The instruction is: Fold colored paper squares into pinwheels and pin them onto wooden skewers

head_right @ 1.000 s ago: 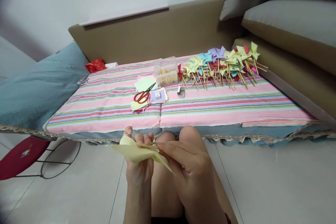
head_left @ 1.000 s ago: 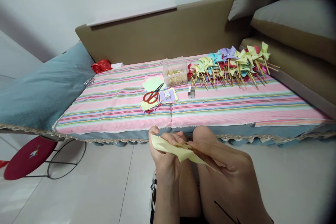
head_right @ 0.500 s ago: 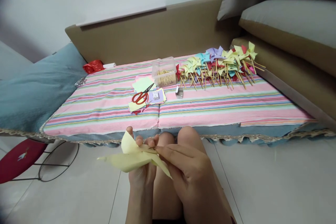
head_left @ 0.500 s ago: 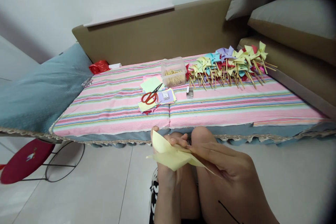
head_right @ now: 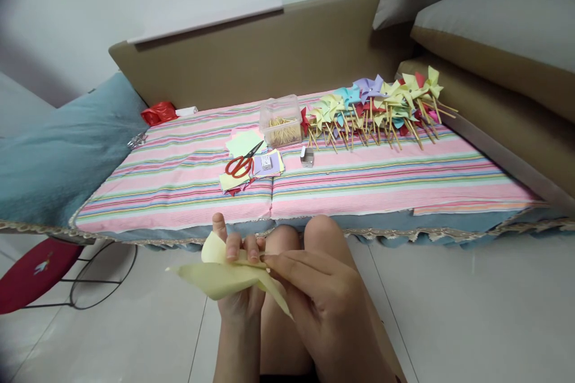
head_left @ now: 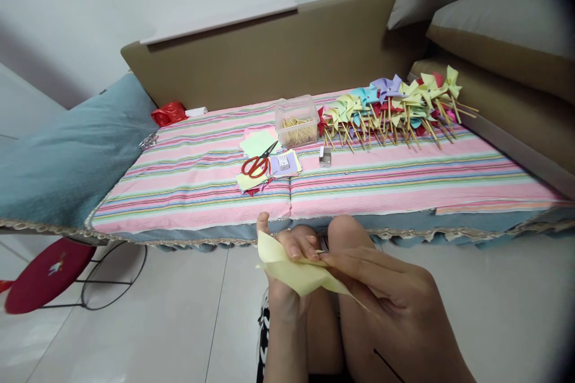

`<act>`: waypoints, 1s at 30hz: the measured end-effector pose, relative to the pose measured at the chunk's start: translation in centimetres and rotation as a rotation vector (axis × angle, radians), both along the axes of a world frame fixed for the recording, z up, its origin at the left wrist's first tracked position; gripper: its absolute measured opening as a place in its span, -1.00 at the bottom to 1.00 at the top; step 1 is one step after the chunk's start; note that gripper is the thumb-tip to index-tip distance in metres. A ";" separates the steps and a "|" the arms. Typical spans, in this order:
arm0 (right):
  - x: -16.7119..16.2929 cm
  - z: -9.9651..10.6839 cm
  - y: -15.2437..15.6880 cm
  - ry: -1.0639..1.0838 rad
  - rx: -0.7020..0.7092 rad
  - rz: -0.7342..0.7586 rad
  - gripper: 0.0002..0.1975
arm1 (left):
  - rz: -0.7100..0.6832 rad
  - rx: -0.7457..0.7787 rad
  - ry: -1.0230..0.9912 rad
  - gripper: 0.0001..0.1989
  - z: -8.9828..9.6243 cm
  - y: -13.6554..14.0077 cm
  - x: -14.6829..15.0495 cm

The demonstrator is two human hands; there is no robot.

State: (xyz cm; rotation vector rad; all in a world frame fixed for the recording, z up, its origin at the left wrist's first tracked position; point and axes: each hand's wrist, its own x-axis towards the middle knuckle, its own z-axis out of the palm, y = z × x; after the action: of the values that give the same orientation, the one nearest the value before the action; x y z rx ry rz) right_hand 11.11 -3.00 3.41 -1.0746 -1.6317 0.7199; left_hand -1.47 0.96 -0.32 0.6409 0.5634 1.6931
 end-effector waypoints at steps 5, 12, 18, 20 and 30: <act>-0.2 0.0 0.1 -0.034 0.029 -0.034 -0.66 | 0.043 0.005 -0.004 -0.52 0.2 0.3 0.2; 0.8 -0.8 1.5 -0.008 -0.073 -0.090 -0.77 | 0.141 -0.165 0.027 -0.39 0.3 0.8 0.4; 3.9 -5.0 3.5 0.004 -0.400 -0.064 -0.67 | 0.410 -0.413 0.094 -0.51 -0.2 3.2 0.6; 4.3 -6.0 4.0 0.025 -0.488 0.025 -0.69 | 0.430 -0.432 0.092 -0.48 -0.8 3.8 0.7; 4.0 -7.4 5.9 0.089 -0.520 0.032 -0.66 | 0.381 -0.479 0.155 -0.44 -1.9 6.0 1.4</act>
State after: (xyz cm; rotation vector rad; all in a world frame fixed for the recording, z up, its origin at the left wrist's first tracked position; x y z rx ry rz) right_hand 15.12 2.92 -3.98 -1.3565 -1.4200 1.2387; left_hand -0.03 6.92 -2.24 0.3280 1.2183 1.7712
